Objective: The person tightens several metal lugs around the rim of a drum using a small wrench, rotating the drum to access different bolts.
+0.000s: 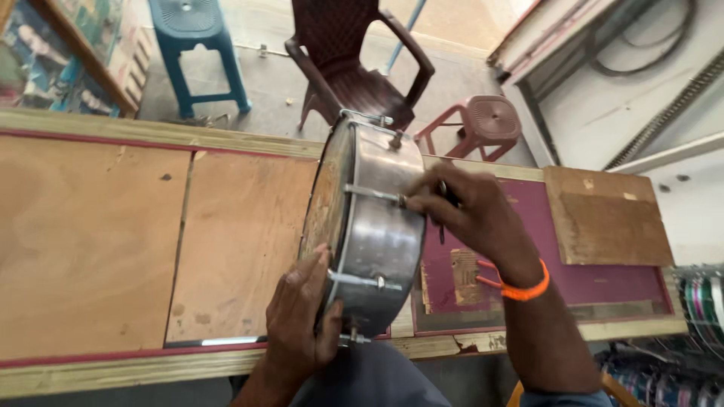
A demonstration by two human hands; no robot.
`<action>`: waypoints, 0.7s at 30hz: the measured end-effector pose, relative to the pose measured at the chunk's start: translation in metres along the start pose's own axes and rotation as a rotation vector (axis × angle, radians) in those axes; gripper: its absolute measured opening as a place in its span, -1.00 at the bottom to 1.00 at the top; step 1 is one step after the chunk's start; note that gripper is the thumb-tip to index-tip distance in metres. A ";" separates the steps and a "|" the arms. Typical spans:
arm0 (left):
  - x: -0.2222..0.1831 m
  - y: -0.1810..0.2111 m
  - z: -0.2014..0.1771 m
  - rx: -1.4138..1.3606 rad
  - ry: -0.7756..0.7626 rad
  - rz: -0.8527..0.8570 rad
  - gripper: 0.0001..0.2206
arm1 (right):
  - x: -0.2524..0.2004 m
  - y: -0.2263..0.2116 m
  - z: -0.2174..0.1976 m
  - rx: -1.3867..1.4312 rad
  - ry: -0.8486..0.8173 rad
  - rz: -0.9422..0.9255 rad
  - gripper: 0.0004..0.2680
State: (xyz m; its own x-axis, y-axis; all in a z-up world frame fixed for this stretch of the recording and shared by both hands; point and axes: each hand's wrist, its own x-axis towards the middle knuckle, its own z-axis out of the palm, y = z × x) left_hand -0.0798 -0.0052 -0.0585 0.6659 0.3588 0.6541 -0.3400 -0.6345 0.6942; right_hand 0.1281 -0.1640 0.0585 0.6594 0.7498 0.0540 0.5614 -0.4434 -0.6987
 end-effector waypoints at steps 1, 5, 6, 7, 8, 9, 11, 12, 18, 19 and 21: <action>-0.006 0.002 0.000 -0.006 0.001 0.002 -0.55 | -0.007 -0.004 0.004 0.004 -0.009 0.039 -0.90; -0.021 0.001 0.001 -0.022 0.000 0.047 -0.56 | -0.023 -0.014 0.012 -0.126 0.070 -0.194 -0.89; -0.023 -0.003 0.003 -0.001 0.004 0.050 -0.57 | -0.022 -0.015 0.014 -0.158 0.098 -0.219 -0.88; -0.026 -0.007 0.003 0.020 0.008 0.053 -0.57 | -0.020 -0.015 0.018 -0.190 0.126 -0.243 -0.87; -0.026 -0.012 0.005 0.039 0.015 0.059 -0.58 | -0.016 -0.014 0.019 -0.226 0.155 -0.269 -0.86; -0.026 -0.019 0.008 0.051 0.027 0.069 -0.59 | -0.013 -0.014 0.020 -0.235 0.168 -0.333 -0.86; -0.017 -0.033 0.010 0.061 0.037 0.104 -0.60 | -0.005 -0.013 0.021 -0.261 0.214 -0.445 -0.85; -0.014 -0.036 0.010 0.041 0.029 0.085 -0.59 | -0.003 -0.012 0.023 -0.273 0.223 -0.428 -0.85; 0.023 -0.014 0.009 -0.170 0.035 -0.125 -0.44 | 0.000 -0.009 0.033 -0.302 0.200 -0.371 -0.81; 0.031 -0.009 0.010 -0.153 0.023 -0.150 -0.43 | -0.004 -0.010 0.033 -0.295 0.216 -0.349 -0.81; 0.048 -0.002 0.012 -0.074 0.025 -0.175 -0.44 | -0.007 -0.012 0.032 -0.274 0.218 -0.317 -0.82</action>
State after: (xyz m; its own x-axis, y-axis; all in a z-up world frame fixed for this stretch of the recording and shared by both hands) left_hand -0.0394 0.0051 -0.0322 0.7025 0.4768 0.5283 -0.2689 -0.5094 0.8174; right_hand 0.1005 -0.1486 0.0430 0.5073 0.7618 0.4030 0.8440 -0.3447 -0.4109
